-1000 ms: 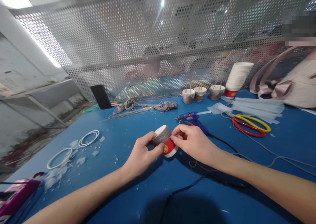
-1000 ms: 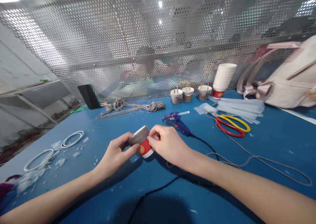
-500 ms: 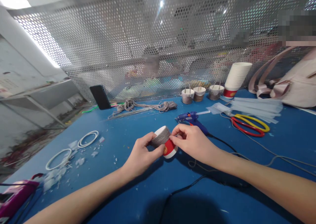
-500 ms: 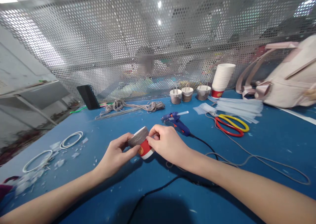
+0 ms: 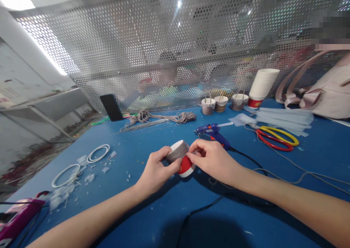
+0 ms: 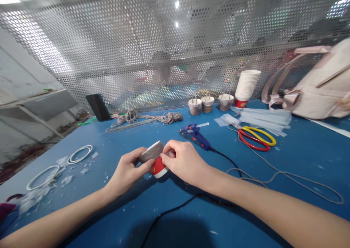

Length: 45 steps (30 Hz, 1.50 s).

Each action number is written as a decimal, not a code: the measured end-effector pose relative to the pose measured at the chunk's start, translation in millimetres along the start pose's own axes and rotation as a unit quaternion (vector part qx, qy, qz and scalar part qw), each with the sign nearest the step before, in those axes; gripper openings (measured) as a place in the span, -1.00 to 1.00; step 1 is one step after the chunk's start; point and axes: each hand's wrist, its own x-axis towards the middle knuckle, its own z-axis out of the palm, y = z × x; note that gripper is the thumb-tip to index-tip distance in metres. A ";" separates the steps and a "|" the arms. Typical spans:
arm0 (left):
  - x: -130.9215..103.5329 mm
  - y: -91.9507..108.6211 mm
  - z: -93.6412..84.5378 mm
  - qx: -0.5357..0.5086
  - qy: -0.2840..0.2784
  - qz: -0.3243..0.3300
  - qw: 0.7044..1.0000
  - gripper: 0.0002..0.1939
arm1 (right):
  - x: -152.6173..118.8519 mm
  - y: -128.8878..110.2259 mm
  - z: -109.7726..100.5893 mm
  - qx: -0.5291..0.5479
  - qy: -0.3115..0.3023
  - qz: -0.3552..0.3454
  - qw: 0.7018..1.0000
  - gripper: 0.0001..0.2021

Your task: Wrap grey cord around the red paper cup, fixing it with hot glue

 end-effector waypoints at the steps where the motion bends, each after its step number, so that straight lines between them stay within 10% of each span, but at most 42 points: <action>1: 0.0 0.0 -0.1 -0.001 0.001 0.001 1.000 -0.81 | 0.0 0.2 0.1 -0.001 0.000 0.001 1.000 -0.92; 34: 6.0 -12.1 -9.9 -0.123 -0.054 -0.013 0.991 -0.78 | -0.6 3.1 0.0 0.105 -0.031 0.031 0.994 -0.93; 45: 9.6 0.7 -7.2 -0.066 -0.073 -0.033 0.995 -0.81 | 0.6 21.3 3.6 -0.060 0.041 -0.124 0.990 -0.89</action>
